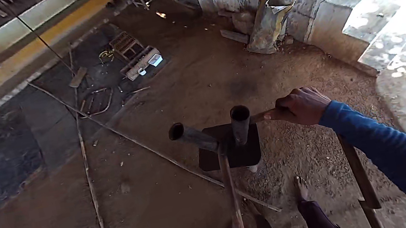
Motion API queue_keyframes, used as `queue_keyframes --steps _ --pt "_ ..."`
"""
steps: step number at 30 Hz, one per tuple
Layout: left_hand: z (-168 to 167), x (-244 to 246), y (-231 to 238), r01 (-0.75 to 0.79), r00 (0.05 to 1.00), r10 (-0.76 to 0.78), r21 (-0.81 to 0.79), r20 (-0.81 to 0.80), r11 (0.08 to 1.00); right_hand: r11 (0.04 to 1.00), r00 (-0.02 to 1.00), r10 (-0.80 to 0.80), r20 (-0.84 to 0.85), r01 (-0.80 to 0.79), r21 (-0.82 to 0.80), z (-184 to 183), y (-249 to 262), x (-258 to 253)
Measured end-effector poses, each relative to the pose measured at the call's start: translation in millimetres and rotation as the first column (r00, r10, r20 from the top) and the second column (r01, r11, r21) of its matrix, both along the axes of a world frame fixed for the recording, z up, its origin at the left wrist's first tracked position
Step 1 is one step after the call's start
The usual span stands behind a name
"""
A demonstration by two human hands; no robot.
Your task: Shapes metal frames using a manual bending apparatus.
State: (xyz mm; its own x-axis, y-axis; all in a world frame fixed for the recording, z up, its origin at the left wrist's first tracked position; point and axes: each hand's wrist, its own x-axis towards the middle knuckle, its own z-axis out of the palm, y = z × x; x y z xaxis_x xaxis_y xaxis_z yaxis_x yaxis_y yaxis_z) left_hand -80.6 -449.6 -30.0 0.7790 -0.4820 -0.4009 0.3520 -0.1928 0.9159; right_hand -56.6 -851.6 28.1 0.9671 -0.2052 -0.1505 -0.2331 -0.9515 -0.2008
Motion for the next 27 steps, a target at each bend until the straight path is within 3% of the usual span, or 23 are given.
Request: queue_keyframes --steps 2,6,11,16,19,24,27 --pt "12 17 -19 0.021 0.999 -0.022 0.028 0.036 0.999 0.996 0.996 -0.084 -0.006 0.084 0.000 5 8 -4" --pt "-2 28 -20 0.100 0.972 -0.118 0.097 0.204 0.990 0.966 0.966 -0.259 0.026 0.259 -0.021 7 32 -15" --pt "-14 29 -15 0.107 0.932 -0.148 0.138 0.331 0.985 0.856 0.849 -0.504 0.160 0.516 -0.040 -4 91 -41" --pt "-10 24 -11 0.119 0.920 -0.185 0.203 0.347 0.972 0.782 0.764 -0.616 0.192 0.623 0.029 -7 141 -61" --pt "-4 25 -5 0.136 0.948 -0.182 0.185 0.262 0.973 0.840 0.832 -0.540 0.132 0.542 0.016 0 125 -57" --pt "8 23 -8 0.118 0.992 -0.122 0.104 0.035 0.988 0.970 0.969 -0.242 0.055 0.243 -0.015 2 41 -32" --pt "16 41 -13 0.132 0.989 -0.140 0.145 0.046 0.980 0.981 0.980 -0.193 0.038 0.194 -0.027 11 23 -30"
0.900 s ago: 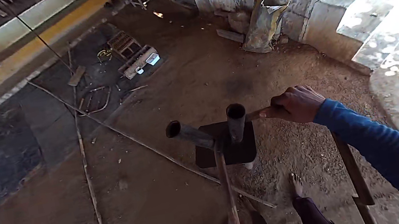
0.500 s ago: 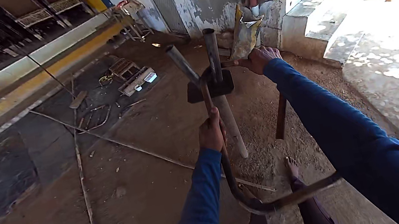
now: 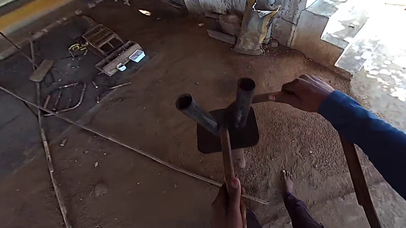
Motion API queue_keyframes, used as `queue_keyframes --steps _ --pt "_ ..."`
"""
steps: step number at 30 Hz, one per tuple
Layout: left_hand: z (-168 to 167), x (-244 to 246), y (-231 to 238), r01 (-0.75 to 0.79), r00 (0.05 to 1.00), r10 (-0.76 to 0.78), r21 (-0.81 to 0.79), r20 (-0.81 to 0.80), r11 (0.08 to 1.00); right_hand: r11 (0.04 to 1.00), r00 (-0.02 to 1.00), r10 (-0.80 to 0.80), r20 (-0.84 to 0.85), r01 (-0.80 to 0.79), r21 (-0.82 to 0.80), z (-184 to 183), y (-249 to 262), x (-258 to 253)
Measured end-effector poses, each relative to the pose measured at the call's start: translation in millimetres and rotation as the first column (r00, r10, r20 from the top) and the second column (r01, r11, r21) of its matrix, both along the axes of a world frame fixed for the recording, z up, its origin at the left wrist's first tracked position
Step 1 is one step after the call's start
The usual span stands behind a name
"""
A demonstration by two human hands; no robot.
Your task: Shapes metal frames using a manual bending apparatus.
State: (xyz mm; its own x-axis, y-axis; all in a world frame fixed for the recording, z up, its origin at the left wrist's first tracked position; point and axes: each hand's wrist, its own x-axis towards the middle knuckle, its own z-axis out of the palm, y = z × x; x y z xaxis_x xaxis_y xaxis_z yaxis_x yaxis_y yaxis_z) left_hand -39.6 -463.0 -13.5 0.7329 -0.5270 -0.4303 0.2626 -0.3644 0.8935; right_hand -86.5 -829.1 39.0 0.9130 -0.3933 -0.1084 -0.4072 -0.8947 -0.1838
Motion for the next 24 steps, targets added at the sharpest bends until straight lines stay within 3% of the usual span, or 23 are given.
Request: queue_keyframes --steps 5,12,18,21,24 --pt "-21 44 13 0.123 0.978 -0.147 0.163 0.145 0.979 0.974 0.974 -0.221 -0.045 0.223 0.030 -16 27 -25" --pt "-34 60 20 0.226 0.888 -0.295 0.222 0.354 0.948 0.890 0.890 -0.456 0.024 0.456 0.024 -27 79 -36" --pt "-31 58 29 0.242 0.836 -0.345 0.277 0.427 0.930 0.758 0.755 -0.652 0.062 0.649 0.061 -28 168 -42" --pt "-35 56 34 0.251 0.840 -0.338 0.248 0.424 0.936 0.748 0.750 -0.661 0.025 0.657 0.091 -27 187 -46" --pt "-32 61 31 0.274 0.860 -0.344 0.228 0.376 0.934 0.833 0.833 -0.553 0.005 0.552 0.050 -23 138 -47"
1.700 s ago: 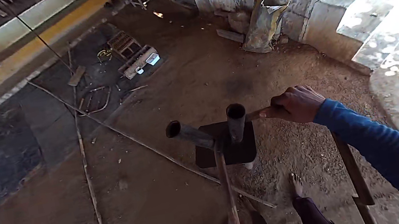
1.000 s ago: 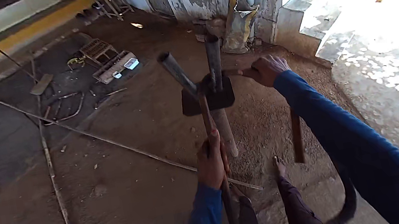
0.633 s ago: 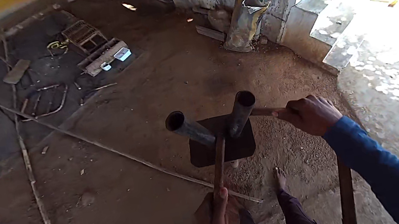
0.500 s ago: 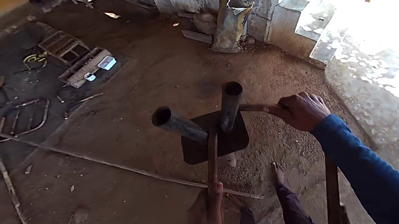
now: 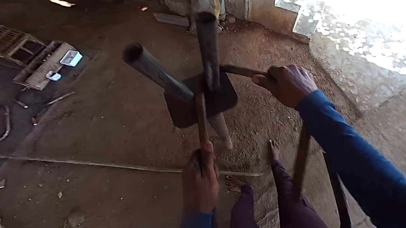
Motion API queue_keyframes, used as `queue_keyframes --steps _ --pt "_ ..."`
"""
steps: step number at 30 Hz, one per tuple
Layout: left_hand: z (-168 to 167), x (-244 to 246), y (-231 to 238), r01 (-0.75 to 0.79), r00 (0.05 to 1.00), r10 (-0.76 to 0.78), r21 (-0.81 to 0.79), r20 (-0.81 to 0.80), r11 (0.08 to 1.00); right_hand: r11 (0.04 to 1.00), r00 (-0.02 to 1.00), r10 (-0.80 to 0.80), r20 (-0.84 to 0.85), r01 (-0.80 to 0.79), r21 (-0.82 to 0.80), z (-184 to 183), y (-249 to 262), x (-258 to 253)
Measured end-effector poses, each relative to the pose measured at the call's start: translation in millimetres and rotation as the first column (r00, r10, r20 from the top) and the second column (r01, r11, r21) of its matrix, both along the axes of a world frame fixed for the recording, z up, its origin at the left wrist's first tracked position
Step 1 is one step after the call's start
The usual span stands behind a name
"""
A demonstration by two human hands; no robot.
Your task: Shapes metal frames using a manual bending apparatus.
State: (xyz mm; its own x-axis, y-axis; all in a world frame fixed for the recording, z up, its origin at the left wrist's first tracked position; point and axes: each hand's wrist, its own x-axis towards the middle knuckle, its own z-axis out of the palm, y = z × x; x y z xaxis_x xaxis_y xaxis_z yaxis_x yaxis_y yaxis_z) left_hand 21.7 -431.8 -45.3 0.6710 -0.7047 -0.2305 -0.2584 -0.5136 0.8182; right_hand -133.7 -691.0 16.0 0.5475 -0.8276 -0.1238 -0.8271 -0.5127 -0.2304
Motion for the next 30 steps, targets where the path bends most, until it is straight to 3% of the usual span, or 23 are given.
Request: queue_keyframes --steps 4,7,13,18,20,23,26,28,30 --pt "4 3 -12 -0.046 0.999 0.046 0.000 -0.012 0.999 0.981 0.981 0.193 -0.011 -0.193 -0.004 2 -74 6" --pt "9 19 -20 -0.077 0.995 0.076 0.020 0.062 0.997 0.980 0.979 0.197 0.046 -0.198 0.033 -9 -89 2" --pt "8 37 -19 0.001 0.992 -0.001 0.001 0.127 1.000 1.000 0.999 0.030 0.027 -0.031 0.004 -12 -60 0" --pt "3 38 -8 0.102 0.966 -0.098 -0.001 0.240 0.995 0.981 0.980 -0.191 0.060 0.193 -0.036 -18 17 -3" --pt "3 37 -7 0.113 0.974 -0.109 -0.013 0.197 0.993 0.985 0.985 -0.169 0.025 0.169 -0.017 -15 21 -8" --pt "6 46 -18 0.077 0.997 -0.077 -0.039 -0.008 0.996 0.999 1.000 0.022 0.015 -0.021 -0.025 -5 -38 -5" --pt "26 38 -34 -0.055 0.966 0.022 -0.124 -0.256 0.991 0.982 0.959 0.175 0.224 -0.153 -0.110 20 -92 -7" --pt "50 34 -45 -0.114 0.953 0.046 -0.213 -0.298 0.970 0.988 0.890 0.135 0.436 -0.085 -0.132 56 -107 -17" --pt "66 32 -54 -0.137 0.948 0.036 -0.302 -0.316 0.943 0.999 0.752 0.019 0.658 0.019 -0.051 82 -103 -40"
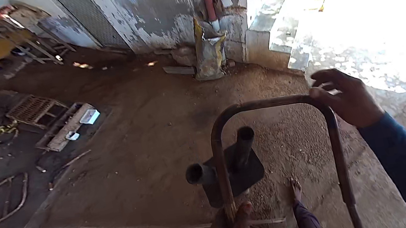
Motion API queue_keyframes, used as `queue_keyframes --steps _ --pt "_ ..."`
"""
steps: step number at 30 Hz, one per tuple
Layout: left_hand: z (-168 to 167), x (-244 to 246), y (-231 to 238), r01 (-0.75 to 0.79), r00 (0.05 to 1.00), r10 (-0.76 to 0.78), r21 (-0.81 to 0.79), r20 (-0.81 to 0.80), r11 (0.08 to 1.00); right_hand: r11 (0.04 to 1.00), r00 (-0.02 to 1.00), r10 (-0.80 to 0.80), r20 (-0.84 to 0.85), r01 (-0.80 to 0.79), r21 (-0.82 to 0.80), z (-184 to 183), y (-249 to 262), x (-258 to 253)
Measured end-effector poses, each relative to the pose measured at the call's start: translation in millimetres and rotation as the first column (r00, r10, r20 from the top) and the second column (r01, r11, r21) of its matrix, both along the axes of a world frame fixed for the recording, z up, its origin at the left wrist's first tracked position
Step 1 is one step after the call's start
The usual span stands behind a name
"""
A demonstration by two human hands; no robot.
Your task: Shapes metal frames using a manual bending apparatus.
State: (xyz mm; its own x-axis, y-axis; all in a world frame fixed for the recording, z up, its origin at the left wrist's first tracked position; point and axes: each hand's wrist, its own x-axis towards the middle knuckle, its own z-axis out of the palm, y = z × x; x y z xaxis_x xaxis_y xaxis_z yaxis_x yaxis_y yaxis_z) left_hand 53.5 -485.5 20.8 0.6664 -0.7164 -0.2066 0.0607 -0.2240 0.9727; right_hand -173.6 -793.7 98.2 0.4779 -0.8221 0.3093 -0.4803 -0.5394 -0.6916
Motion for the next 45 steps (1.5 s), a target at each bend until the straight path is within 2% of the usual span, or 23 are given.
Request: queue_keyframes --steps 2,4,5,10,14,17,19,20,21,22,23,24,25,26,27,28,29,31,33,36,38,40,45 --pt "10 -6 -6 -0.010 0.999 0.008 -0.074 -0.034 0.997 0.976 0.978 -0.061 0.198 0.017 0.216 2 25 -28" --pt "16 -16 -13 -0.002 0.999 -0.004 -0.130 -0.052 0.991 0.900 0.935 -0.115 0.337 -0.046 0.434 -11 56 -53" --pt "17 -21 -18 0.001 0.999 -0.008 -0.160 -0.042 0.987 0.872 0.914 -0.144 0.379 -0.064 0.486 -14 70 -61" --pt "20 -49 -50 0.091 0.996 -0.088 -0.271 0.024 0.958 0.858 0.785 -0.401 0.473 0.141 0.493 -7 91 -92" --pt "16 -67 -68 0.175 0.984 -0.159 -0.301 0.078 0.937 0.797 0.710 -0.478 0.516 0.105 0.594 -4 92 -125" --pt "9 -83 -79 0.212 0.970 -0.161 -0.309 0.182 0.927 0.752 0.654 -0.534 0.535 0.079 0.654 -9 85 -149" --pt "9 -94 -93 0.231 0.914 -0.119 -0.255 0.388 0.939 0.794 0.574 -0.550 0.606 0.137 0.592 -6 73 -157" --pt "17 -98 -100 0.258 0.845 -0.118 -0.203 0.521 0.945 0.840 0.538 -0.520 0.663 0.180 0.512 2 66 -159" --pt "32 -105 -106 0.326 0.792 -0.155 -0.193 0.591 0.925 0.895 0.518 -0.443 0.732 0.205 0.397 13 60 -158" --pt "49 -116 -115 0.399 0.758 -0.162 -0.253 0.631 0.881 0.951 0.530 -0.310 0.790 0.186 0.249 28 59 -153" --pt "67 -134 -123 0.462 0.758 -0.152 -0.357 0.635 0.812 0.992 0.564 -0.121 0.817 0.096 0.081 44 64 -146" --pt "82 -157 -130 0.502 0.784 -0.154 -0.469 0.601 0.726 0.995 0.617 0.095 0.781 -0.053 -0.079 61 74 -140" --pt "89 -180 -136 0.496 0.832 -0.161 -0.584 0.530 0.643 0.951 0.668 0.308 0.677 -0.229 -0.207 77 86 -135" --pt "90 -201 -142 0.398 0.910 -0.157 -0.706 0.383 0.585 0.879 0.688 0.477 0.548 -0.356 -0.317 89 95 -133" --pt "91 -216 -150 0.201 0.978 -0.153 -0.820 0.139 0.536 0.825 0.718 0.550 0.427 -0.386 -0.413 95 100 -137" --pt "91 -222 -160 -0.072 0.979 -0.126 -0.853 -0.159 0.516 0.808 0.776 0.526 0.349 -0.328 -0.489 96 99 -147" --pt "89 -221 -168 -0.293 0.921 -0.069 -0.800 -0.383 0.523 0.818 0.837 0.437 0.330 -0.217 -0.532 90 90 -163" --pt "76 -214 -172 -0.500 0.818 0.016 -0.697 -0.575 0.514 0.849 0.924 0.176 0.341 0.033 -0.527 69 52 -198" --pt "52 -215 -162 -0.556 0.760 0.022 -0.632 -0.650 0.539 0.853 0.964 -0.064 0.258 0.187 -0.487 43 5 -230" --pt "26 -239 -142 -0.607 0.682 0.075 -0.505 -0.728 0.614 0.908 0.980 -0.196 0.042 0.198 -0.368 5 -43 -257" --pt "16 -261 -132 -0.608 0.648 0.061 -0.467 -0.760 0.642 0.937 0.972 -0.208 -0.110 0.166 -0.308 -8 -62 -262" --pt "6 -280 -123 -0.599 0.621 0.044 -0.438 -0.782 0.670 0.941 0.957 -0.218 -0.192 0.154 -0.301 -14 -77 -265" --pt "-20 -304 -101 -0.634 0.522 0.132 -0.280 -0.843 0.721 0.993 0.986 -0.074 -0.147 0.059 -0.106 -34 -116 -279"
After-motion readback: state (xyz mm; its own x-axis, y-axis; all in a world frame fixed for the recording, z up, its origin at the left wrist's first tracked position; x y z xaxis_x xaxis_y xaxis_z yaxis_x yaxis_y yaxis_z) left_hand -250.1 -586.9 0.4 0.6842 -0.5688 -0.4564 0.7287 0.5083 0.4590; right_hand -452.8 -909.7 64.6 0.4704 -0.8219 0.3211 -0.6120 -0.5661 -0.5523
